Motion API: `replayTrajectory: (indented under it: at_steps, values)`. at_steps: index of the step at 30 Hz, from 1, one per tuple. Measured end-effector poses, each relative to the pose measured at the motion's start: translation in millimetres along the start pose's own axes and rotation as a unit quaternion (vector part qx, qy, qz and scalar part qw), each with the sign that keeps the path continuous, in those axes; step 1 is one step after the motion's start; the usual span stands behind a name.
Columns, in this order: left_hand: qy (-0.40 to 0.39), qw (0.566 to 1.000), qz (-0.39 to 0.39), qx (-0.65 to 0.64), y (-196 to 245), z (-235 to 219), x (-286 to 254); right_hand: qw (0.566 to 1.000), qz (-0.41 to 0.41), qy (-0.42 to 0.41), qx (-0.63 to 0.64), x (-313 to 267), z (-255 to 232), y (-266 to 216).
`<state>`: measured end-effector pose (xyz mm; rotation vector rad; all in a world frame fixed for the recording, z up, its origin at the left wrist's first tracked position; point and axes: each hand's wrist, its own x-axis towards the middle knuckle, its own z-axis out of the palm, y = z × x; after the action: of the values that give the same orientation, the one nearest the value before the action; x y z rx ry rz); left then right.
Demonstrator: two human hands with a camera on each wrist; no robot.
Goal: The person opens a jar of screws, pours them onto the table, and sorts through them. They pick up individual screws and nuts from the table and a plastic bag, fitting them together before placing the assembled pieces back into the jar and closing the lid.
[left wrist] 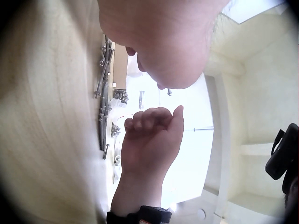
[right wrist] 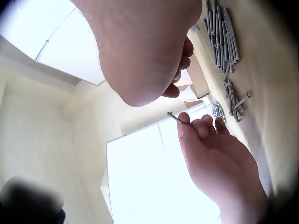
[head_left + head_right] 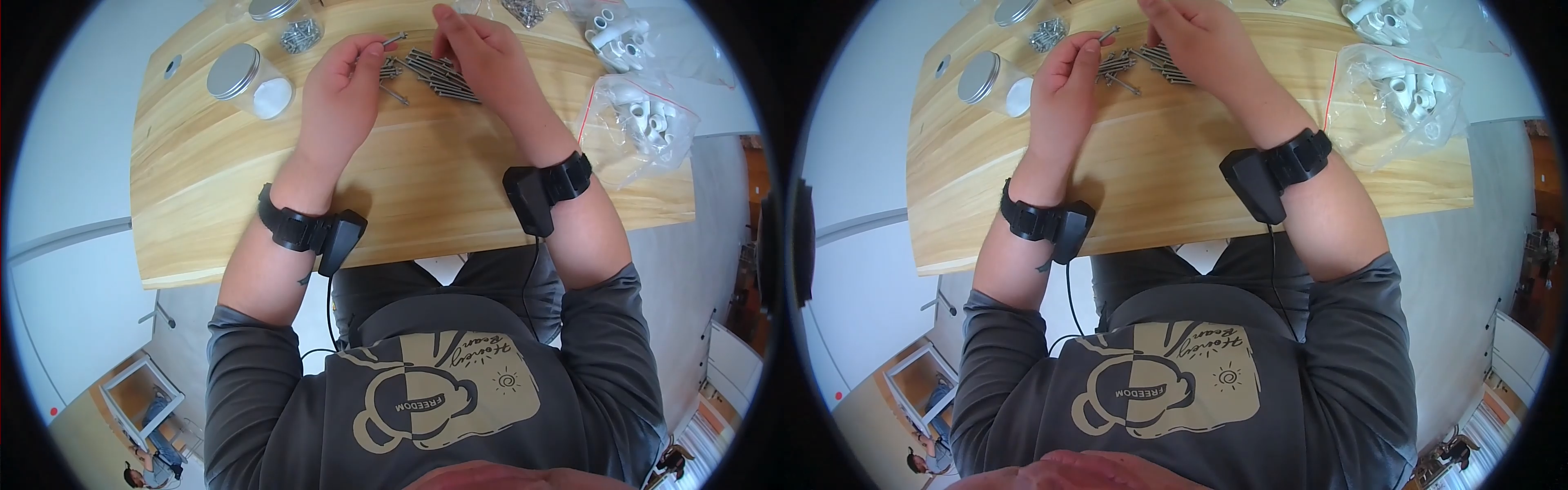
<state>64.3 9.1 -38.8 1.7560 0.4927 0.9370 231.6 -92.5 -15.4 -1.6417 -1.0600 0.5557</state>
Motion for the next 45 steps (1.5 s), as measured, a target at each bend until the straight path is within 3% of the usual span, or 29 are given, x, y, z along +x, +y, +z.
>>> replayTrajectory:
  at_steps: [5, 8, 10, 14, 16, 17, 19, 20, 22, 23, 24, 25, 28, 29, 31, 38, 40, 41, 43, 44, 45]
  values:
    - [-0.01, 1.0, -0.002, -0.005, 0.8, -0.1, -0.2, 0.993, -0.091, 0.046, 0.062, -3.6, 5.0, -12.0]
    - [-0.034, 0.999, -0.023, 0.005, 0.8, -0.9, -0.4, 0.979, -0.114, -0.019, 0.166, -0.1, 7.1, 2.6]
    - [0.0, 1.0, 0.012, 0.017, -1.4, 1.3, 0.2, 0.996, 0.066, -0.014, -0.062, 3.7, -3.3, 6.0]
    - [-0.006, 1.0, 0.003, 0.022, -4.6, 0.5, 0.8, 0.995, 0.047, 0.073, 0.041, 3.0, -8.0, -5.8]
    - [0.011, 1.0, 0.004, 0.024, -4.6, 1.8, 0.8, 0.984, -0.076, 0.151, -0.047, 12.4, -17.0, 4.2]
    - [0.009, 1.0, 0.004, 0.025, -5.5, 1.3, 2.2, 0.984, -0.076, 0.153, -0.046, 16.0, -19.2, 7.9]
    - [0.029, 0.992, -0.042, 0.115, -7.7, -2.9, 5.6, 0.915, -0.199, 0.284, -0.205, 23.3, -22.4, 16.2]
    - [0.026, 0.992, -0.043, 0.117, -6.3, -4.7, 5.9, 0.916, -0.196, 0.286, -0.203, 29.7, -26.3, 25.5]
    - [0.034, 0.983, -0.062, 0.172, -2.1, -7.7, 7.6, 0.868, -0.321, 0.269, -0.267, 38.3, -33.9, 43.5]
    - [0.029, 0.982, -0.062, 0.174, -2.6, -8.4, 7.8, 0.869, -0.316, 0.273, -0.266, 34.5, -34.5, 37.4]
    - [0.024, 0.978, -0.065, 0.196, -3.6, -8.9, 8.4, 0.931, -0.157, 0.193, -0.268, 29.8, -35.7, 23.0]
    - [0.02, 0.973, -0.068, 0.218, -5.2, -9.5, 9.0, 0.96, 0.008, 0.104, -0.259, 25.8, -36.6, 16.1]
    - [-0.008, 0.962, -0.027, 0.273, -26.7, -14.3, 10.2, 0.97, 0.039, 0.087, -0.222, 89.5, -46.3, 146.6]
    - [-0.012, 0.961, -0.027, 0.274, -28.0, -16.3, 10.3, 0.97, 0.042, 0.09, -0.22, 73.7, -43.9, 122.4]
    - [-0.033, 0.951, -0.023, 0.306, -30.2, -17.7, 11.3, 0.953, -0.067, 0.128, -0.266, 29.7, -35.5, 40.6]
    - [-0.037, 0.945, -0.014, 0.324, -28.0, -13.8, 10.8, 0.926, -0.049, 0.131, -0.351, 31.9, -32.5, 47.9]
    - [-0.015, 0.918, 0.13, 0.373, -24.7, -11.6, 8.1, 0.925, -0.049, 0.124, -0.357, 33.0, -31.5, 47.4]
    - [-0.017, 0.919, 0.13, 0.372, -21.5, -9.9, 7.1, 0.925, -0.047, 0.124, -0.357, 40.6, -35.3, 62.1]
    - [-0.055, 0.942, 0.12, 0.307, -14.6, -5.6, 5.5, 0.841, -0.256, -0.001, -0.477, 61.0, -45.4, 104.0]
    - [-0.057, 0.943, 0.119, 0.307, -12.8, -4.4, 5.0, 0.841, -0.255, -0.001, -0.477, 52.5, -41.5, 89.8]
    - [-0.083, 0.931, 0.16, 0.317, -11.3, -3.6, 4.4, 0.892, -0.139, 0.052, -0.428, 37.3, -33.9, 60.1]
